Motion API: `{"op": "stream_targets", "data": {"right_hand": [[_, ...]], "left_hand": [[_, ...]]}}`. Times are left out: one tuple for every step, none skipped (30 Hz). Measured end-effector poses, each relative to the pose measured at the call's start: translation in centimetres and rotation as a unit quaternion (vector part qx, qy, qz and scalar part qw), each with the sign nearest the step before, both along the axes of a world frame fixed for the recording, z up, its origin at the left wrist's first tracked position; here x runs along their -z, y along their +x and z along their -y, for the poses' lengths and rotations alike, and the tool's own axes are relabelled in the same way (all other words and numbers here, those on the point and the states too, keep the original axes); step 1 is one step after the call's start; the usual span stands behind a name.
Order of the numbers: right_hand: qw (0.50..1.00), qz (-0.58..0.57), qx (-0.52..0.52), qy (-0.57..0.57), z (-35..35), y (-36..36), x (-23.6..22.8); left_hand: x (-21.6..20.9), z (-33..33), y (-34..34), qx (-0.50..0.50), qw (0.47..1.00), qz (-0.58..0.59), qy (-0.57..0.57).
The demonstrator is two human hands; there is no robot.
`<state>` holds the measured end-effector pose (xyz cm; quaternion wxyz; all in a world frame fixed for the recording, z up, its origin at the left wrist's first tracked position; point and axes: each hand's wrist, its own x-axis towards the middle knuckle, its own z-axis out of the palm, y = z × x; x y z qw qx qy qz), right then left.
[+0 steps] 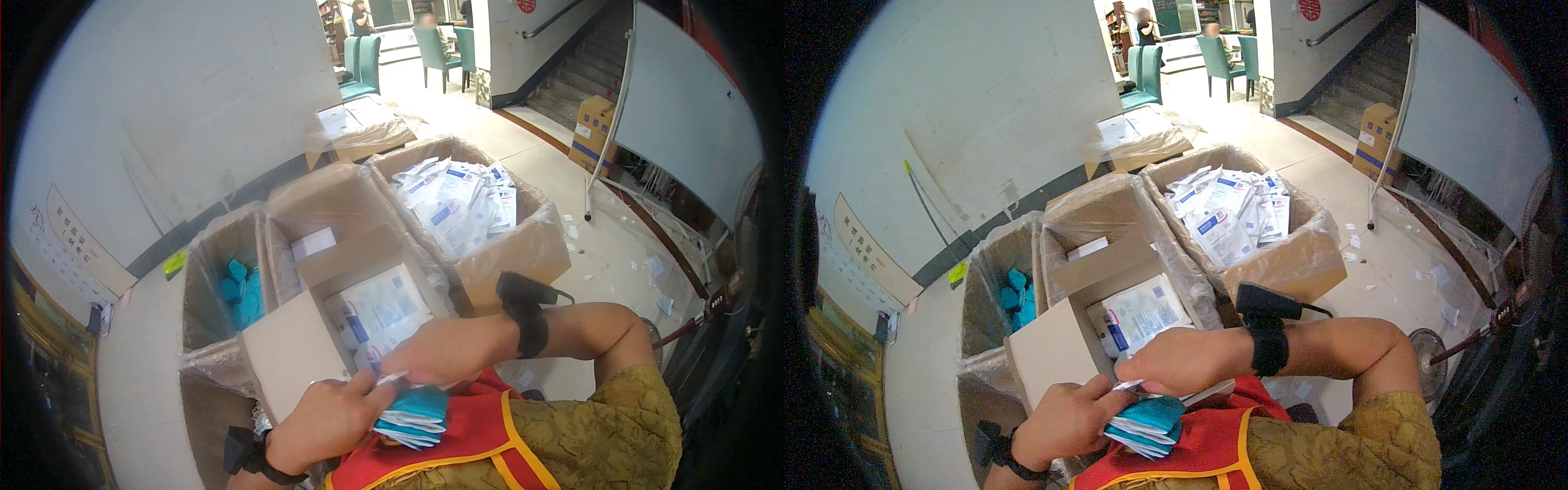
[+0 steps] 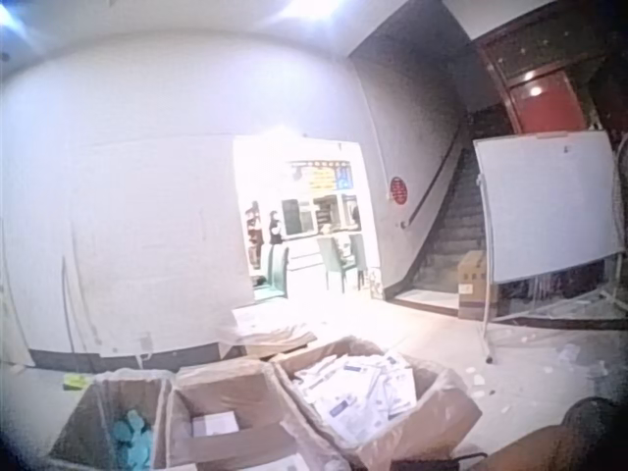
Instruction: Sort and inspect PPE face masks from boxes and packaging.
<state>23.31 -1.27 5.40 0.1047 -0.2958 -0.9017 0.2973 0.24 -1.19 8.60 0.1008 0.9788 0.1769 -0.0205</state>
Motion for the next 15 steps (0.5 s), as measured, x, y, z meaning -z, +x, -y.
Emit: {"op": "stream_targets", "data": {"right_hand": [[0.999, 0.035, 0.008, -0.002, 0.0, -0.1, -0.3], [0.999, 0.035, 0.006, -0.002, 0.0, 0.0, -0.6], [0.999, 0.046, -0.003, 0.004, -0.1, 0.1, -0.9], [0.998, 0.057, -0.011, 0.012, -0.1, 0.2, -1.0], [0.998, 0.058, -0.012, 0.012, -0.1, 0.1, -0.8], [1.0, 0.015, -0.02, 0.015, -0.2, 0.1, -0.4], [0.999, -0.028, -0.026, 0.02, -0.4, 0.1, 0.0], [0.999, -0.027, -0.024, 0.021, -0.5, 0.0, 0.4], [0.998, -0.053, -0.035, 0.013, -0.6, 0.0, 0.9], [0.996, -0.079, -0.041, 0.007, -0.6, 0.2, 1.3], [0.997, -0.078, -0.028, 0.009, -0.7, 0.3, 1.8], [0.995, -0.098, -0.021, -0.011, -0.7, 0.4, 2.3], [0.992, -0.119, -0.007, -0.029, -0.6, 0.7, 2.4], [0.992, -0.123, 0.013, -0.026, -0.2, 0.5, 2.2], [0.992, -0.122, 0.009, -0.026, 0.2, 0.3, 1.7]], "left_hand": [[0.0, 0.0, -0.1, -0.002, 1.0, 0.0, 0.0], [-0.1, 0.1, -0.2, -0.005, 1.0, 0.0, -0.006], [-0.1, 0.1, -0.3, -0.009, 1.0, 0.001, -0.012], [0.0, 0.2, -0.3, -0.01, 1.0, 0.002, -0.013], [0.1, 0.2, -0.3, -0.031, 0.999, -0.016, -0.025], [0.3, 0.2, -0.4, -0.052, 0.997, -0.032, -0.037], [0.3, 0.2, -0.4, -0.051, 0.998, -0.032, -0.036], [0.3, 0.1, -0.4, -0.027, 0.999, 0.004, -0.031], [0.3, 0.0, -0.3, 0.0, 0.999, 0.039, -0.026], [0.2, -0.2, 0.0, 0.009, 0.999, 0.04, -0.025], [0.1, -0.3, 0.2, 0.011, 0.999, 0.033, -0.023], [0.1, -0.4, 0.5, 0.016, 0.999, 0.026, -0.022], [0.0, -0.6, 0.7, 0.029, 0.999, 0.027, -0.016], [0.1, -0.2, 0.4, 0.049, 0.998, 0.024, -0.016], [0.1, 0.2, 0.0, 0.008, 1.0, 0.011, -0.017]]}}
